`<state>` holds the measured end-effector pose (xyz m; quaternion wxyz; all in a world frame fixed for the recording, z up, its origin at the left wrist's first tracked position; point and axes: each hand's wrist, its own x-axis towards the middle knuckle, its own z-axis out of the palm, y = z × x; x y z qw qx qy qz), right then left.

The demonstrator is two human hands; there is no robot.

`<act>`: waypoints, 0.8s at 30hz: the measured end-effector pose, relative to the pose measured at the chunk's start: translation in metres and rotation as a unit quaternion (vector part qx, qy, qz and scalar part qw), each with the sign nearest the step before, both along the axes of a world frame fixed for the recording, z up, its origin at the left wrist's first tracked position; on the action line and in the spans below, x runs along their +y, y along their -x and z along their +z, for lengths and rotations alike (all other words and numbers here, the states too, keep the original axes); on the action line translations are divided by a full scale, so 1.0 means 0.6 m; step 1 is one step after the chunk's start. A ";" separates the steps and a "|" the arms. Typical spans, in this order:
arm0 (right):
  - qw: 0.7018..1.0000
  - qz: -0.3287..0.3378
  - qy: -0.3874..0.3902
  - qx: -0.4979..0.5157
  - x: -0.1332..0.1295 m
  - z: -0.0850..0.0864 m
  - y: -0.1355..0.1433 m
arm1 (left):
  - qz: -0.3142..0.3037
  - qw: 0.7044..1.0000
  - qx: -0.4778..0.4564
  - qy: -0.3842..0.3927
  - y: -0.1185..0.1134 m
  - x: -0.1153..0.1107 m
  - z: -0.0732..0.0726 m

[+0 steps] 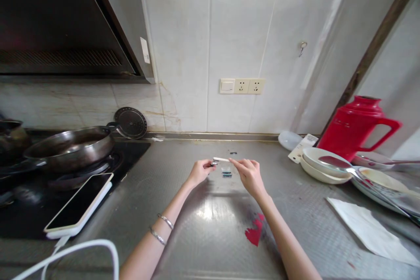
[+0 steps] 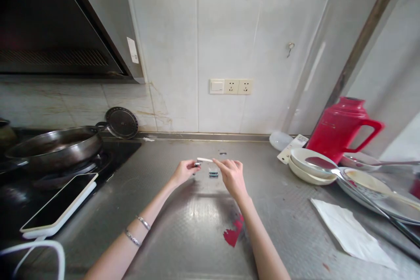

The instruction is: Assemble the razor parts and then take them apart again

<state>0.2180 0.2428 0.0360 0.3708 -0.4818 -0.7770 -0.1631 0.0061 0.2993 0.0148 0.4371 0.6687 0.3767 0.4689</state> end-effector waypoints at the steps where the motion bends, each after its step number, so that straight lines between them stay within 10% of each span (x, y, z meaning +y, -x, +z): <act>1: 1.000 -0.005 -0.002 0.000 -0.001 0.000 -0.001 | 0.000 1.000 0.004 0.000 0.001 -0.001 0.002; 24: 1.000 -0.013 -0.017 -0.002 -0.007 -0.005 -0.003 | 0.005 1.000 0.022 -0.021 0.002 0.001 -0.003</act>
